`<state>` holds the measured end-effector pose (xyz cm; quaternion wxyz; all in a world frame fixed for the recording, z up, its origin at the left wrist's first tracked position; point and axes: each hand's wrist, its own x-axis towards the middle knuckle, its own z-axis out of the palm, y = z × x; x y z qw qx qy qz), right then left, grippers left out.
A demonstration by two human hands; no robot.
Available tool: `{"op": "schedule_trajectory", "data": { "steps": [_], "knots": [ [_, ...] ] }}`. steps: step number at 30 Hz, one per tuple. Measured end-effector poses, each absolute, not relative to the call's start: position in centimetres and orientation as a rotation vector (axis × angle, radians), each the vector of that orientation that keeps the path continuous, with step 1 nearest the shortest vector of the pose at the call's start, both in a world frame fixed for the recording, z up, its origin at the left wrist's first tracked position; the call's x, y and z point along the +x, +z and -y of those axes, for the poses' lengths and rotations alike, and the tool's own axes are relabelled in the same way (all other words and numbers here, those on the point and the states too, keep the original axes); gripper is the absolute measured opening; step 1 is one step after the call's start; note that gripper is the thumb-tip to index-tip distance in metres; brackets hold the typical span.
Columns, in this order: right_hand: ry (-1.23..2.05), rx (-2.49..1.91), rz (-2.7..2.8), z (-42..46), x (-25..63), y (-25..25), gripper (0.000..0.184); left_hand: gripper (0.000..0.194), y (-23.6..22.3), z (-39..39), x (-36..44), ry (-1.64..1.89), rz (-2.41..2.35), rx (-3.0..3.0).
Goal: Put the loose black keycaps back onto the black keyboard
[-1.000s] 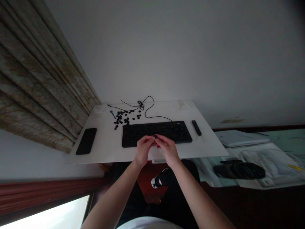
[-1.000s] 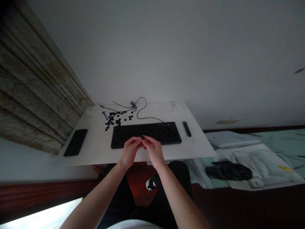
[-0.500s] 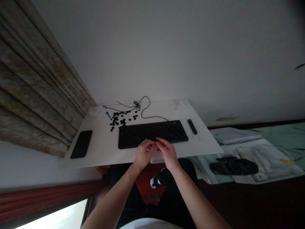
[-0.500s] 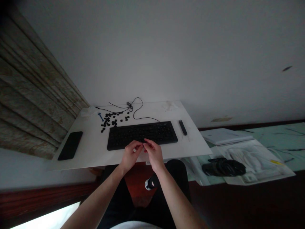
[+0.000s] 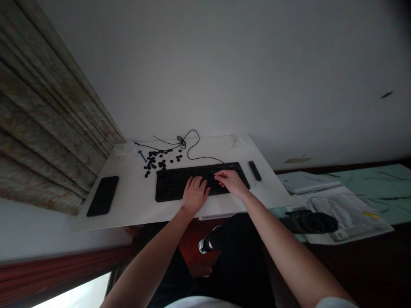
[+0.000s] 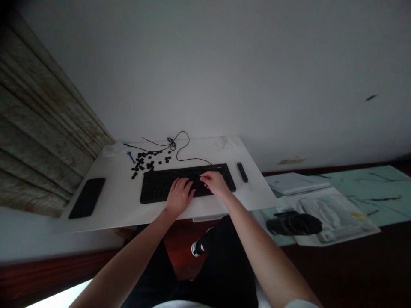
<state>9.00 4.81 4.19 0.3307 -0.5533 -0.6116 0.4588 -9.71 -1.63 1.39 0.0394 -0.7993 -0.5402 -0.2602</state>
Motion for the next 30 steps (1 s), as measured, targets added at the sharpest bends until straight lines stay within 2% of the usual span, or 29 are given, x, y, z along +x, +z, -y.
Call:
{"op": "schedule_trajectory", "data": {
  "steps": [6, 14, 30],
  "knots": [
    [1.041, -1.405, 2.068, -8.8, 8.2, 5.1, 0.008, 0.036, 0.5, 1.0, -8.8, -0.851, 1.718, -2.445],
    [1.104, -1.421, 2.204, -10.8, 8.3, 5.6, 0.009, 0.035, 0.4, 1.0, -9.0, -0.921, 1.744, -2.462],
    [1.153, -1.396, 2.234, -10.8, 7.9, 6.2, 0.007, 0.022, 0.9, 1.3, -9.2, -0.822, 1.709, -2.421]
  ]
}}
